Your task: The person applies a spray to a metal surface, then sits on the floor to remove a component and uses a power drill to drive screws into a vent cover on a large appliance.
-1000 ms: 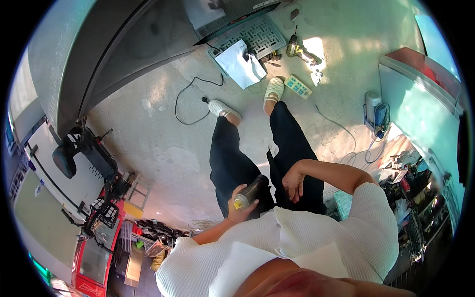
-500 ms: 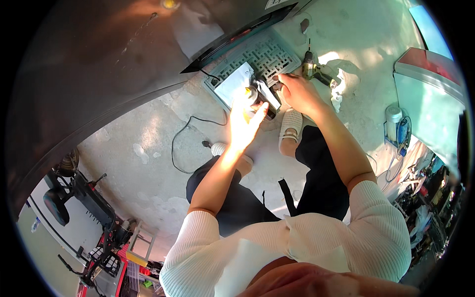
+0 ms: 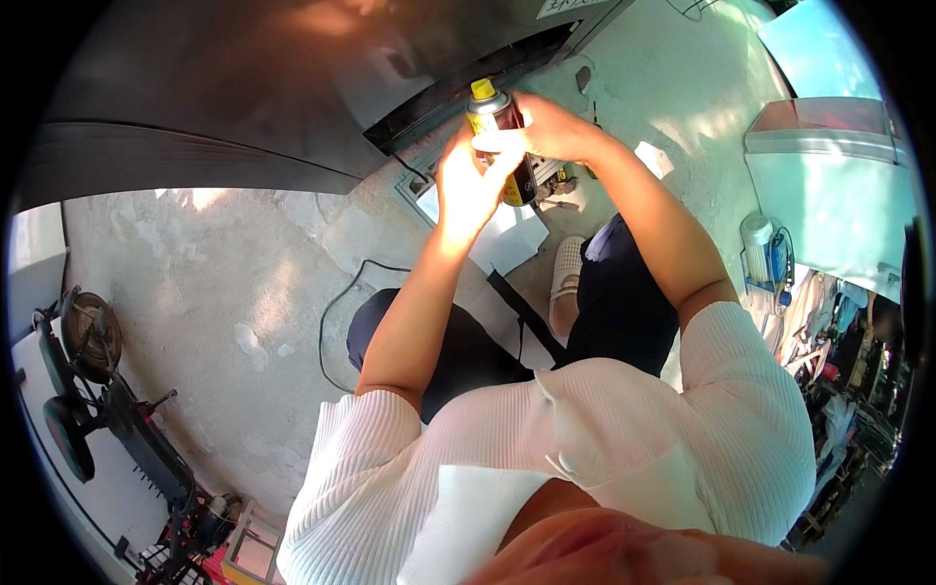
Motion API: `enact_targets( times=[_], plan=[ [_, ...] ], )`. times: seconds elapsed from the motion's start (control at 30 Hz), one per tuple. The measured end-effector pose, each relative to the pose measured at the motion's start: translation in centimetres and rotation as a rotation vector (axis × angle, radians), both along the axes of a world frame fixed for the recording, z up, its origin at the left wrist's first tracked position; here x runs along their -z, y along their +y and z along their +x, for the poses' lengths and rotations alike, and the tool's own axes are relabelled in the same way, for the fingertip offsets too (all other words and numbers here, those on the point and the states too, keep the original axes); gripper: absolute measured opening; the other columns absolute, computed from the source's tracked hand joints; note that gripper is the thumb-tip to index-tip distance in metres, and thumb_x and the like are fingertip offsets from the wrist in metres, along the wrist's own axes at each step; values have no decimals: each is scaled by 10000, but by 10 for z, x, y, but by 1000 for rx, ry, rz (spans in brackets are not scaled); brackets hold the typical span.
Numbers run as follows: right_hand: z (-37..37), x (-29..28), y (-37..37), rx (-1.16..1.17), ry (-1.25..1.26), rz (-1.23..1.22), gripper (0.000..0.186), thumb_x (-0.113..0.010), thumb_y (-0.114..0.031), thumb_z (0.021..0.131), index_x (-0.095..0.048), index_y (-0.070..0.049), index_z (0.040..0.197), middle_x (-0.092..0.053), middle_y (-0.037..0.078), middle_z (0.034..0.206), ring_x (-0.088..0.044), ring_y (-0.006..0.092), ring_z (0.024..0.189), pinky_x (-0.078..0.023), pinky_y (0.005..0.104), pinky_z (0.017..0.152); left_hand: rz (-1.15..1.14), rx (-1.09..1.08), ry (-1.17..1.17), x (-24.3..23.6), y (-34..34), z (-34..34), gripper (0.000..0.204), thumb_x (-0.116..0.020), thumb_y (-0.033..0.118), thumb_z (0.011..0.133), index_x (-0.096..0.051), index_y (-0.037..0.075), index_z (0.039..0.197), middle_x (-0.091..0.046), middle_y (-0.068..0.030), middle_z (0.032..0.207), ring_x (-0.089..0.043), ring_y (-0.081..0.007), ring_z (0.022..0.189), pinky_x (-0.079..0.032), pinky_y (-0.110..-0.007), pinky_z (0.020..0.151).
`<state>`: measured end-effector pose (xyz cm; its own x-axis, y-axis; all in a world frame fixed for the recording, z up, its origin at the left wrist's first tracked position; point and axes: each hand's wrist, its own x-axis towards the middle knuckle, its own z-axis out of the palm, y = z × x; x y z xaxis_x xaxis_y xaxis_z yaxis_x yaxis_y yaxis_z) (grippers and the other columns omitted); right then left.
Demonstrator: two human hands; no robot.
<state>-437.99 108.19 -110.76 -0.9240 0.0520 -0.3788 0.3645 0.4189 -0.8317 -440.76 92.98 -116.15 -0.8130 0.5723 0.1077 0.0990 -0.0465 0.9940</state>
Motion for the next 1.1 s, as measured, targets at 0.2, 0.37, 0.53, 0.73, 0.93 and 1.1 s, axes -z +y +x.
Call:
enact_targets(
  times=[0.2, 0.37, 0.53, 0.73, 0.93, 1.1],
  plan=[
    [2, 10, 52, 155, 167, 995, 496, -761, -289, 677, -558, -62, 1069, -638, 162, 1039, -614, 349, 952, -498, 432, 804, -730, 319, 365, -1, -14, 27, 1084, -765, 511, 671, -191, 36, 1457, -501, -228, 1233, -572, -361, 1061, -473, -402, 900],
    [18, -14, 139, 517, 71, -297, 574, -768, -292, 715, -548, -30, 1176, -640, 131, 1081, -643, 271, 957, -512, 387, 837, -851, 690, 405, -8, -10, 28, 902, -600, 611, 776, -309, 60, 1429, -517, -198, 1276, -526, -329, 1157, -443, -403, 959],
    [79, -19, 215, 643, 128, 327, 474, -758, -353, 766, -579, -85, 1113, -646, 38, 1036, -608, 157, 950, -482, 321, 831, -980, 829, 471, 0, -6, 33, 753, -594, 533, 817, -401, 52, 1364, -533, -196, 1257, -527, -339, 1148, -430, -418, 954],
    [149, 26, 259, 908, 160, -34, 486, -788, -346, 744, -580, -44, 1063, -632, 92, 1035, -587, 197, 1023, -471, 393, 904, -738, 816, 547, -1, -1, 52, 724, -563, 524, 856, -381, 62, 1382, -516, -193, 1276, -518, -354, 1153, -433, -410, 969],
    [166, 107, 304, 1046, 138, 232, 834, -840, -374, 656, -380, 22, 1228, -585, 160, 1118, -569, 249, 1062, -462, 409, 912, -1110, 915, 398, 16, -17, 52, 670, -569, 437, 877, -380, 36, 1380, -477, -189, 1337, -448, -337, 1238, -365, -407, 1031],
    [186, 210, 340, 1022, 183, 539, 853, -847, -405, 626, -391, 31, 1199, -600, 189, 1092, -613, 287, 990, -487, 364, 869, -1092, 689, 358, 30, -40, 55, 651, -589, 419, 866, -406, 36, 1359, -518, -176, 1282, -498, -333, 1179, -367, -432, 1003]
  ],
)
